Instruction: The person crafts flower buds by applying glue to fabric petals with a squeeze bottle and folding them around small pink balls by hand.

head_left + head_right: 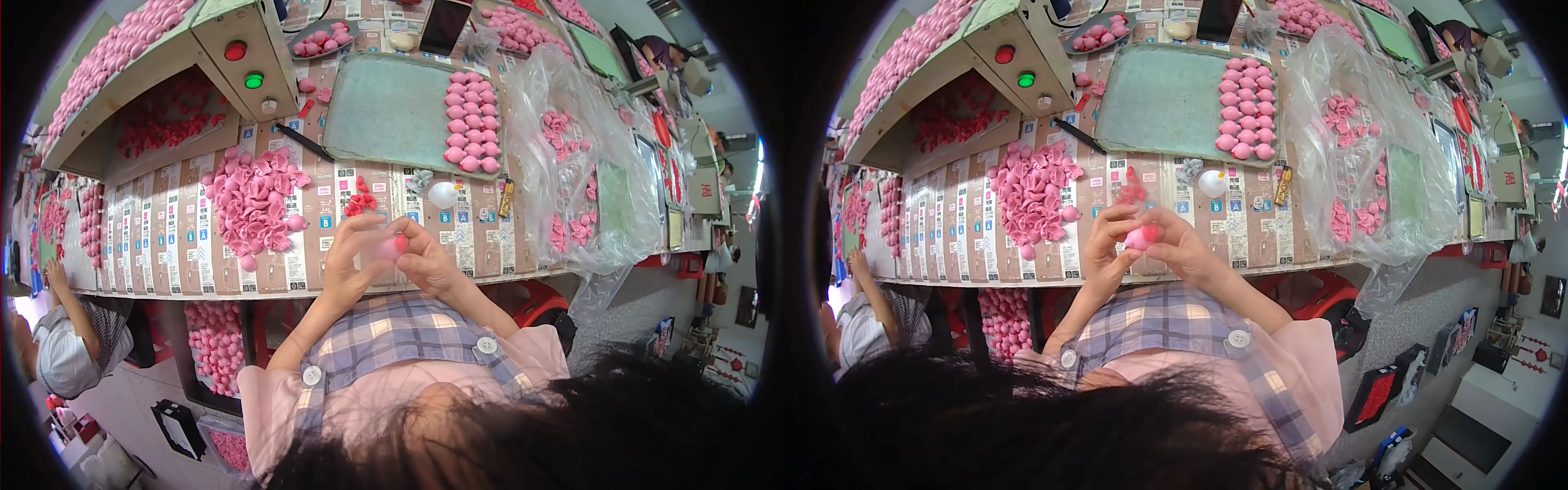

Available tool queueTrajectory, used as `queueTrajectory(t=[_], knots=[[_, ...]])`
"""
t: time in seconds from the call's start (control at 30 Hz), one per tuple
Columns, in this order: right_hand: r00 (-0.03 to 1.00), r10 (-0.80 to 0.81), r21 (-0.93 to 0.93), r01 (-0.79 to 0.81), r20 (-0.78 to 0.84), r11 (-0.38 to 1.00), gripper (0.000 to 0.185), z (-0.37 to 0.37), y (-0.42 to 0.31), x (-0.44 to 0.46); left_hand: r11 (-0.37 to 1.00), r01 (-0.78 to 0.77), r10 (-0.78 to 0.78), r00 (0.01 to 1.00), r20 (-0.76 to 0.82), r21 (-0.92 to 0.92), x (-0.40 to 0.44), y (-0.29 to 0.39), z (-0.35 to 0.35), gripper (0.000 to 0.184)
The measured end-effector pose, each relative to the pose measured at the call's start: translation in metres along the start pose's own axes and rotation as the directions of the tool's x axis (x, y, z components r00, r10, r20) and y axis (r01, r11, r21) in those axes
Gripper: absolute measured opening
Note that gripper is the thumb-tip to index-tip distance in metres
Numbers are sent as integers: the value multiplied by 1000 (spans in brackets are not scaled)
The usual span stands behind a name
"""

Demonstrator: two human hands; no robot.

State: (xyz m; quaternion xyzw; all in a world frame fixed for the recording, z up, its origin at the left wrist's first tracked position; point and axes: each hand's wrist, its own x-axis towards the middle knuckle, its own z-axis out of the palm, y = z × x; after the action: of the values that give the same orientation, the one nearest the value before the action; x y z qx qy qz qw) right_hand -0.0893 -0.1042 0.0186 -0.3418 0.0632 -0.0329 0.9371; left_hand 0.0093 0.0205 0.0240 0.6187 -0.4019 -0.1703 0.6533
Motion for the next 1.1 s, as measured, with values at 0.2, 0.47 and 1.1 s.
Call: queueTrajectory(t=[0.2,0.47,1.1], knots=[[993,-35,-123,21,-108,992,39,13,-10,-3,997,27,-27,1000,3,-66,2,1,2,31],[917,-391,-471,309,-84,826,27,-1,-36,2,998,-56,57,998,-15,21,6,-5,4,35],[891,-412,-430,-301,193,-851,17,-194,-168,236,961,276,-245,783,-571,-33,-28,-45,-78,15]])
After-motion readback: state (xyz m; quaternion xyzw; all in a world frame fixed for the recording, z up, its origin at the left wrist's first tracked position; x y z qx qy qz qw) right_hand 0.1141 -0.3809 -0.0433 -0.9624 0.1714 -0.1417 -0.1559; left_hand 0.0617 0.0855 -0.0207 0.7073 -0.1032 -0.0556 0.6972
